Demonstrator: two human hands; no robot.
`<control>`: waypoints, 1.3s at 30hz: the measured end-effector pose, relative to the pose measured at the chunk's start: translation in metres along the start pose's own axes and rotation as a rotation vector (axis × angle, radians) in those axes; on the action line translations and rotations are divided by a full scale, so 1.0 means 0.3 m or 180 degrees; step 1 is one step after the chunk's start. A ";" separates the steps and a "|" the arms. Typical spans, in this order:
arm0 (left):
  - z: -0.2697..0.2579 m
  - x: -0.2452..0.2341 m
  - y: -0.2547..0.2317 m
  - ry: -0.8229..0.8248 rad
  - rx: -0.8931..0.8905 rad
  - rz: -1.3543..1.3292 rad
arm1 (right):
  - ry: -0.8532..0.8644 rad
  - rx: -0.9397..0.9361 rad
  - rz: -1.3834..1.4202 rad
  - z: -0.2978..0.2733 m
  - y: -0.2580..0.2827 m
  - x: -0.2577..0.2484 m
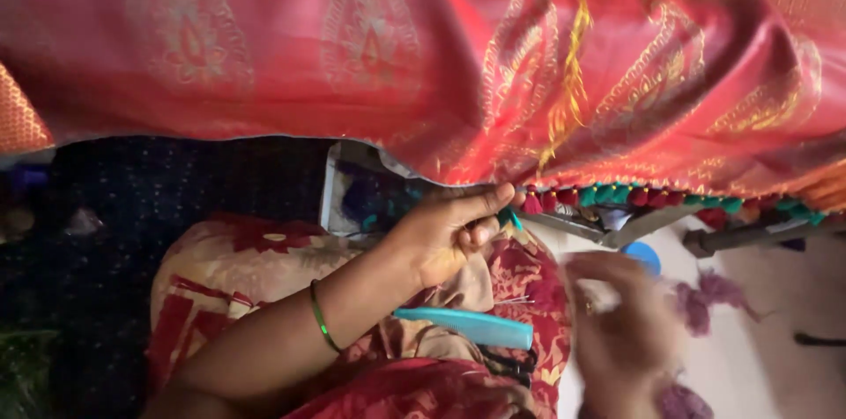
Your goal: The recorder is tying and trimming decorative tassels along the edge of a piece of red fabric.
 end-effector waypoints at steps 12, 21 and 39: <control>-0.045 0.053 -0.040 -0.0303 0.0463 0.0313 | 0.0662 0.0745 0.1605 -0.080 0.028 0.195; -0.030 0.058 -0.033 -0.0388 0.0592 0.0232 | 0.0851 0.1226 0.1467 -0.119 -0.074 0.143; -0.081 0.113 -0.154 -0.0219 0.1486 0.1994 | 0.1632 0.2299 0.1693 -0.036 -0.218 0.034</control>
Point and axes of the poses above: each hand's wrist, its own z-axis towards the middle knuckle, its own x-axis out of the palm, y = z × x, the point moved 5 cm from there along z, towards the middle knuckle, and after that the axes turned 7 degrees about x, right-handed, at the moved point
